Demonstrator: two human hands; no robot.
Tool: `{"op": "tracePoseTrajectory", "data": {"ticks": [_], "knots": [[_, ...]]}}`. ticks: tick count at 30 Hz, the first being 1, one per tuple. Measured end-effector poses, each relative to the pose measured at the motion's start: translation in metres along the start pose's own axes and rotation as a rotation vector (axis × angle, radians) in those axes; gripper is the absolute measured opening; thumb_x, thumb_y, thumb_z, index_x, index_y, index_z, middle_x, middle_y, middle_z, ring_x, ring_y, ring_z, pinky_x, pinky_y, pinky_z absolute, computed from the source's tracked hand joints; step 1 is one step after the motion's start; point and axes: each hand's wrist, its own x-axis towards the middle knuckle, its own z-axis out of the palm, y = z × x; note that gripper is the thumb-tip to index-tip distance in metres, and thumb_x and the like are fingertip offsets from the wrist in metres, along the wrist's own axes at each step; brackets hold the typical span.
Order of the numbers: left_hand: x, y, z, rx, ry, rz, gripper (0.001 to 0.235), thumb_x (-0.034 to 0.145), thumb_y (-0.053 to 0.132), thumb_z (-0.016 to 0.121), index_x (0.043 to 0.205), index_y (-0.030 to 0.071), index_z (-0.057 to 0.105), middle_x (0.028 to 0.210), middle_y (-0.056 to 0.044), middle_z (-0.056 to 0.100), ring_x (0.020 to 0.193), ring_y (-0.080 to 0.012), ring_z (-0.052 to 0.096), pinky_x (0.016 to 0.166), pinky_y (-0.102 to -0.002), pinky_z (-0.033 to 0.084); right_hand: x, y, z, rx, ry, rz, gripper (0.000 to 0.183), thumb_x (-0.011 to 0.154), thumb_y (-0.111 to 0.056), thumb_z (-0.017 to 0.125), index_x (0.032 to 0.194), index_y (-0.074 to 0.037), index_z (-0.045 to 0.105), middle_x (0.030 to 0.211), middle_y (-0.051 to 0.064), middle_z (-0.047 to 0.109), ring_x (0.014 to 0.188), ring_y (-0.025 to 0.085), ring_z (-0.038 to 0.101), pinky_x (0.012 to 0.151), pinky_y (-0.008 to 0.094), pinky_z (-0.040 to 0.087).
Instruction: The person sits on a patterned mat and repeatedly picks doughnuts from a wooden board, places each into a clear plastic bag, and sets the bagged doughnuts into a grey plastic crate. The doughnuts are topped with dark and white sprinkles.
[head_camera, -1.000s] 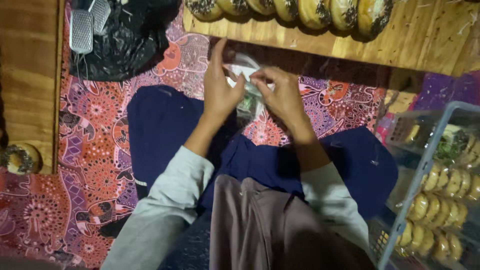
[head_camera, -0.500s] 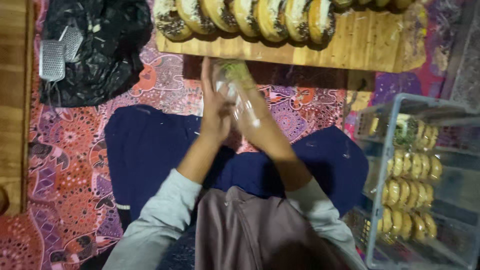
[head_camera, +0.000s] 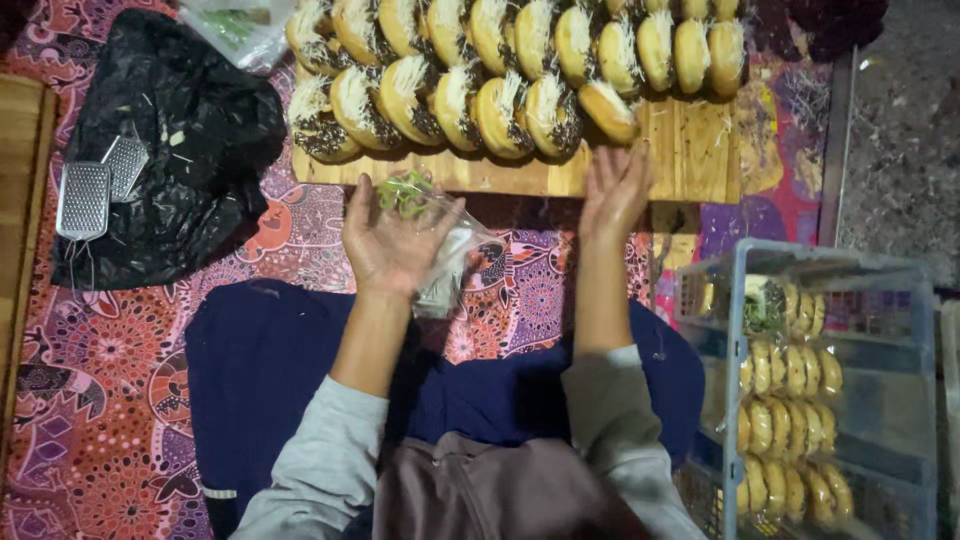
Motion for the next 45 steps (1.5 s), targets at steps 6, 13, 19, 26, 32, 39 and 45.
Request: {"op": "tracePoseTrajectory", "data": {"ticks": [6,13,19,26,32,39,45], "knots": [[0.018,0.0,-0.01,-0.087,-0.013,-0.067,0.064,0.093,0.046,0.07,0.133,0.002,0.046,0.123,-0.018,0.051,0.122,-0.0387,0.057,0.119,-0.069,0.037,0.053,0.001,-0.019,-1.048,-0.03,-0.639,0.107,0.094,-0.032,0.09,0.161,0.003,0.015,0.166,0.033,0.026,0.155,0.044,0.027,0.126,0.047,0.023],[0.022,0.002,-0.017,-0.165,-0.019,-0.084,0.076,0.09,0.052,0.068,0.14,0.002,0.042,0.132,-0.024,0.052,0.126,-0.043,0.054,0.117,-0.065,0.037,0.038,-0.038,0.0,-1.061,-0.052,-0.608,0.103,0.077,-0.028,0.098,0.152,0.001,0.033,0.147,0.024,0.053,0.137,0.035,0.053,0.118,0.041,0.041],[0.019,-0.009,0.003,-0.304,0.016,0.065,0.082,0.088,0.058,0.064,0.146,0.009,0.034,0.143,-0.027,0.047,0.13,-0.0429,0.051,0.113,-0.065,0.037,-0.166,-0.081,0.026,-0.608,-0.41,-0.357,0.06,0.095,-0.02,0.078,0.145,0.0,0.05,0.138,0.014,0.06,0.127,0.023,0.061,0.11,0.037,0.052],[-0.014,-0.035,-0.004,-0.032,-0.323,0.322,0.069,0.103,0.054,0.052,0.148,0.002,0.045,0.143,-0.023,0.057,0.131,-0.0378,0.058,0.112,-0.052,0.047,-0.261,-0.058,0.08,-0.88,-0.658,-0.647,0.077,0.076,-0.01,0.088,0.141,0.003,0.05,0.141,0.02,0.055,0.132,0.033,0.057,0.113,0.042,0.047],[-0.056,-0.066,-0.014,0.285,-0.266,0.366,0.056,0.102,0.028,0.061,0.149,0.005,0.042,0.137,-0.014,0.058,0.125,-0.031,0.058,0.109,-0.049,0.047,-0.27,-0.049,0.087,-0.904,-0.515,-0.686,0.065,0.085,-0.007,0.079,0.144,0.001,0.054,0.146,0.02,0.056,0.137,0.034,0.058,0.113,0.042,0.051],[-0.121,-0.037,-0.035,1.781,-0.042,1.116,0.023,0.096,0.014,0.078,0.116,0.016,0.066,0.118,-0.004,0.068,0.109,-0.0272,0.065,0.105,-0.037,0.047,-0.254,-0.017,0.079,-1.023,-0.463,-0.867,0.064,0.083,-0.006,0.071,0.144,-0.002,0.058,0.141,0.02,0.059,0.134,0.035,0.06,0.114,0.043,0.049],[-0.164,0.028,-0.017,1.923,-0.667,1.469,0.048,0.074,0.036,0.08,0.107,0.003,0.069,0.122,-0.019,0.067,0.123,-0.0405,0.054,0.117,-0.054,0.023,-0.277,-0.012,0.079,-0.832,-0.681,-0.415,0.052,0.097,-0.01,0.061,0.147,0.002,0.053,0.136,0.017,0.069,0.128,0.024,0.069,0.109,0.034,0.054]]}}
